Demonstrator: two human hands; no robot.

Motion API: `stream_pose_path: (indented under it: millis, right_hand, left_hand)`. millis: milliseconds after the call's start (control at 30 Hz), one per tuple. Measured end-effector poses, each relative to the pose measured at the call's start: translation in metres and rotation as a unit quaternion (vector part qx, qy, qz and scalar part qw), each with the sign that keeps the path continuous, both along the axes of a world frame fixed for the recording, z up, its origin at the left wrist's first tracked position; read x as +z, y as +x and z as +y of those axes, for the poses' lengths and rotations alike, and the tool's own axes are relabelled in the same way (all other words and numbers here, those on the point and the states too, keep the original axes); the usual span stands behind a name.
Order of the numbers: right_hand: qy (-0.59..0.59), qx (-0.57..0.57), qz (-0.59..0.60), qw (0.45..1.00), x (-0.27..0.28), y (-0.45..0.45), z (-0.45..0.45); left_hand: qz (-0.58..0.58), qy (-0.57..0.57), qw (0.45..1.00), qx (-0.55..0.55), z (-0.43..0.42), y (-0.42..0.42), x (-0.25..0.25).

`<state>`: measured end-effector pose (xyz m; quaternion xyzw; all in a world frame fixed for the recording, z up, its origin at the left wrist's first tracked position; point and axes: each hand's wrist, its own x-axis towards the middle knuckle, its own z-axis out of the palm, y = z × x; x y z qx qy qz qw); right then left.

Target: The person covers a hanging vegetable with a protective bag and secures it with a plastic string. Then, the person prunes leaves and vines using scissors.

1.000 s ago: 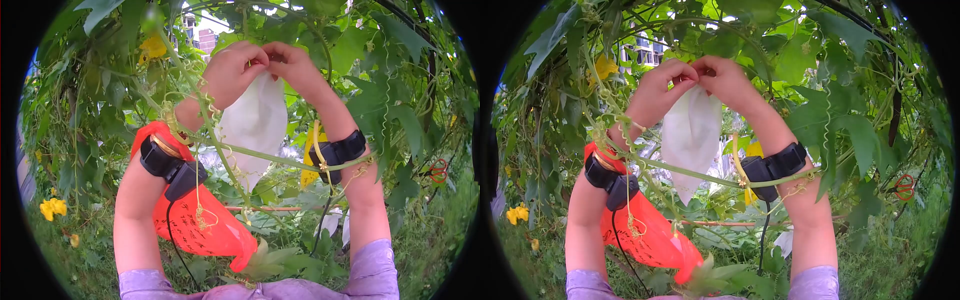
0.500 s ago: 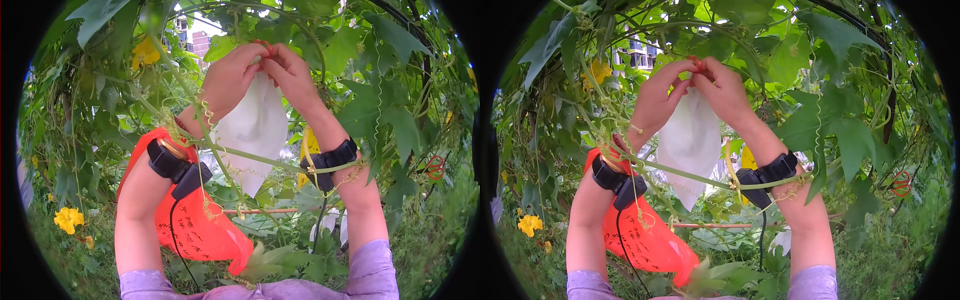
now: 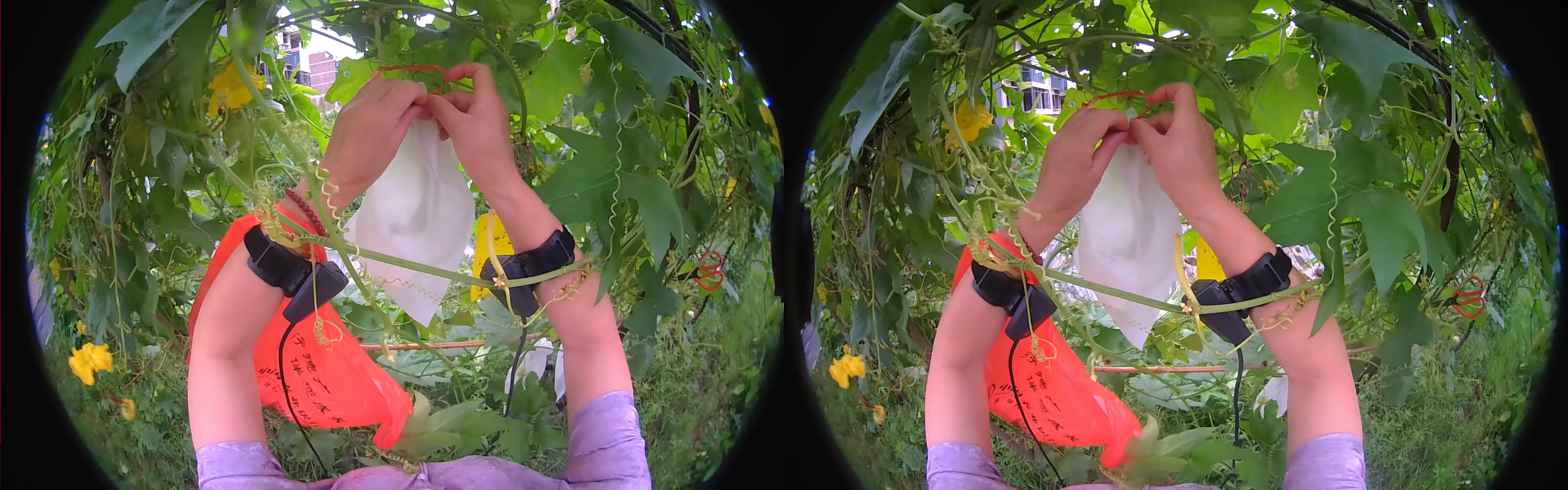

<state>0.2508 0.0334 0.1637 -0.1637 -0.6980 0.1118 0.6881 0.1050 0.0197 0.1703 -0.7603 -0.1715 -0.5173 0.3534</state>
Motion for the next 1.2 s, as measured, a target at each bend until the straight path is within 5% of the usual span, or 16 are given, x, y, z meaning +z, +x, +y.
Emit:
stream_pose_path:
  millis: [300, 400, 467, 600, 767, 900, 1067, 1200]
  right_hand:
    - [0.078, -0.077, -0.011, 0.994, -0.009, -0.009, -0.005]
    - [0.153, -0.138, 0.007, 0.979, -0.011, -0.013, -0.001]
    - [0.154, -0.157, -0.015, 0.975, -0.01, -0.005, -0.002]
    - [0.163, -0.146, -0.053, 0.974, -0.016, -0.005, 0.003]
    - [0.309, -0.263, -0.063, 0.912, -0.018, -0.008, 0.002]
    - [0.335, -0.284, -0.077, 0.895, -0.016, -0.004, 0.002]
    - [0.352, -0.373, -0.083, 0.855, -0.01, 0.005, -0.004]
    - [0.338, -0.412, -0.095, 0.841, -0.006, 0.014, -0.01]
  left_hand:
    - [-0.032, 0.028, 0.998, 0.042, -0.003, 0.002, 0.0]
    - [-0.057, -0.12, 0.991, 0.016, -0.006, -0.006, 0.003]
    - [-0.091, -0.379, 0.917, -0.09, -0.008, -0.006, 0.01]
    - [-0.147, -0.455, 0.865, -0.151, -0.007, -0.008, 0.008]
    - [-0.125, -0.559, 0.784, -0.238, 0.004, -0.019, 0.013]
    - [-0.112, -0.558, 0.79, -0.227, -0.005, -0.015, 0.011]
    - [-0.114, -0.369, 0.907, -0.167, 0.001, -0.012, 0.013]
    - [-0.141, -0.309, 0.938, -0.066, -0.001, -0.012, 0.015]
